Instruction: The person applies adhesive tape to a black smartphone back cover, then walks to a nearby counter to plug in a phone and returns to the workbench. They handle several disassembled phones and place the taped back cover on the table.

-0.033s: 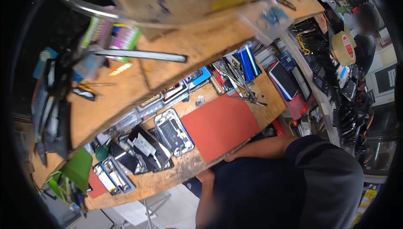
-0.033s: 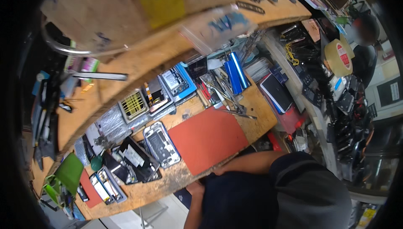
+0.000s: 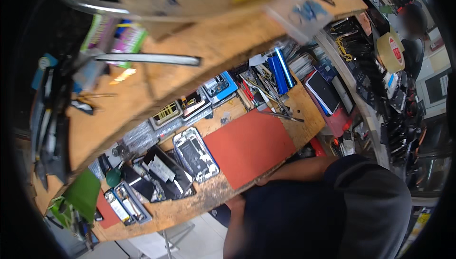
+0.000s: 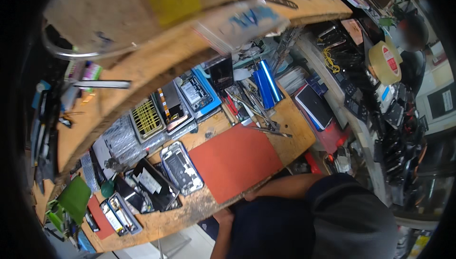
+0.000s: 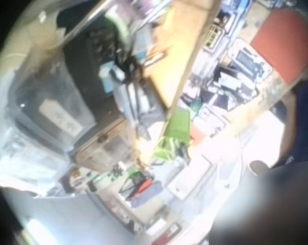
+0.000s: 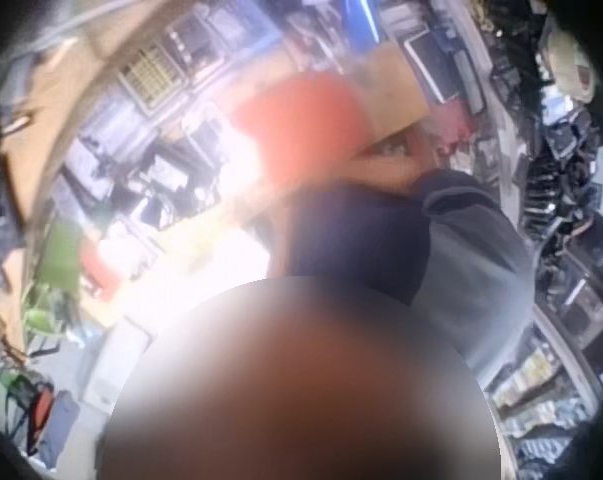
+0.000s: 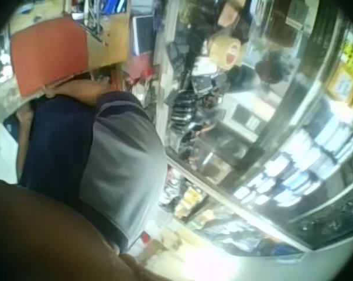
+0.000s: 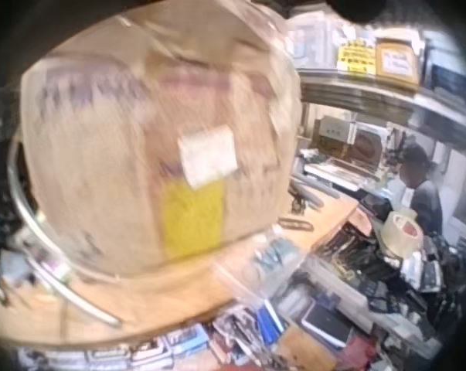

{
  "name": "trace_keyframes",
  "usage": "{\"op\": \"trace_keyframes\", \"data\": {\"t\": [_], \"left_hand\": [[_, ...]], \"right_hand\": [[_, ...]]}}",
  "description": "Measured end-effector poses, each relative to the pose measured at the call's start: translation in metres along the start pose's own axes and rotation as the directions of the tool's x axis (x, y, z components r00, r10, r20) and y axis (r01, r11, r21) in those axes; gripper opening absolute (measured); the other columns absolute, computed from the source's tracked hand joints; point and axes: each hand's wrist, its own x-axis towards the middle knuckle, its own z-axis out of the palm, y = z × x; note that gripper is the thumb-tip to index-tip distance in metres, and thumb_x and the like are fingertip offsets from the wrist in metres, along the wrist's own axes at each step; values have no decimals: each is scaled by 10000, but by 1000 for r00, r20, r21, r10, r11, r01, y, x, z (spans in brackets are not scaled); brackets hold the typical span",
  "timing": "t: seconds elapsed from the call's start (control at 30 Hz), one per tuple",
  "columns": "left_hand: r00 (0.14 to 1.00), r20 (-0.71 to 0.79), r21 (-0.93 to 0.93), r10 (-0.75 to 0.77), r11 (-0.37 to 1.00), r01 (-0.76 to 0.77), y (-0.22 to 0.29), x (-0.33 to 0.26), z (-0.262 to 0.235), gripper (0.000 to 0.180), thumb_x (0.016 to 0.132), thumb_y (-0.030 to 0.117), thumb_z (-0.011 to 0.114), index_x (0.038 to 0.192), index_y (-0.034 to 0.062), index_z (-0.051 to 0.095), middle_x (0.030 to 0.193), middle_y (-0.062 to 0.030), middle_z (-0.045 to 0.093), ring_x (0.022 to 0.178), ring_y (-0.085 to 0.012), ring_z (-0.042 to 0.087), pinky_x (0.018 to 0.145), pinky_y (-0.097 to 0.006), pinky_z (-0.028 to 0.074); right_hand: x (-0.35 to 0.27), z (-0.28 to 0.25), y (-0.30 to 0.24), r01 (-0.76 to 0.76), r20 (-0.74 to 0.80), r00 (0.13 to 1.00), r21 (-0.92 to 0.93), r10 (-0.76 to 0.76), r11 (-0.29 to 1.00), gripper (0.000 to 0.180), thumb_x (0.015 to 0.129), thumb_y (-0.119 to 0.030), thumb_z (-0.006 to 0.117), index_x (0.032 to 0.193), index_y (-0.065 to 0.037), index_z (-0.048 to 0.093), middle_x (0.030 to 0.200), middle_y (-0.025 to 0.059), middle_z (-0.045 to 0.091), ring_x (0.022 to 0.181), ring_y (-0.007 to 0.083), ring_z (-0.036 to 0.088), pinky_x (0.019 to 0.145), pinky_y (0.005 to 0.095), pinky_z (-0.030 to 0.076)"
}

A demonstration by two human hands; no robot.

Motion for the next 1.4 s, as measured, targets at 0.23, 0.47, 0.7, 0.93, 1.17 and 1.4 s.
{"op": "trace_keyframes", "data": {"t": [0.23, 0.47, 0.7, 0.93, 1.17, 1.4], "left_hand": [[966, -61, -231, 253, 938, -260, -18, 54, 83, 563, 1070, 386, 593, 1556, 103, 568, 1614, -204, 540, 1532, -407, 448, 1273, -534, 336], [981, 140, 529, 133, 828, -188, -19, 47, 113, 299, 1025, 275, 573, 1164, 80, 752, 1288, -171, 719, 1074, -371, 769, 940, -513, 610], [946, 294, 464, 138, 844, -267, 49, -7, 89, 332, 1024, 320, 574, 1242, 108, 709, 1245, -175, 727, 1165, -365, 746, 1001, -480, 588], [855, 415, 229, 310, 874, -428, 41, -34, 73, 500, 999, 410, 627, 1422, 155, 704, 1329, -160, 738, 1267, -360, 697, 1049, -510, 559], [960, -48, 398, 276, 887, -235, 48, -11, 110, 225, 966, 234, 647, 1069, 53, 732, 991, -185, 806, 874, -378, 797, 745, -503, 629], [950, 242, 518, 197, 802, -298, 68, -8, 99, 300, 986, 302, 625, 1146, 74, 738, 1105, -139, 813, 965, -334, 796, 959, -511, 585]], "right_hand": [[50, 59, 99, -56, -244, 966, 114, 83, 992, 290, 857, -152, 734, 1081, 25, 787, 1112, 249, 785, 1093, 420, 755, 921, 508, 594], [40, 68, 108, -22, -361, 932, 26, 30, 999, 313, 842, -194, 759, 1042, 46, 773, 1069, 262, 777, 1090, 435, 748, 929, 498, 596], [26, 79, 100, 68, -470, 882, 182, 25, 981, 279, 851, -203, 730, 1045, -4, 748, 1122, 230, 775, 1093, 435, 746, 889, 547, 595], [28, 93, 98, 124, -753, 653, 207, 78, 970, 239, 871, -160, 679, 1067, -24, 683, 1126, 226, 730, 1070, 454, 725, 871, 550, 588], [-5, 103, 57, 182, -908, 419, 59, -23, 982, 120, 955, -89, 634, 1057, -43, 678, 1102, 195, 713, 988, 451, 729, 811, 533, 604], [-6, 107, 50, 504, -984, 174, 112, 26, 856, 117, 955, -55, 612, 1064, -42, 650, 991, 196, 673, 920, 470, 697, 782, 540, 566]]}}
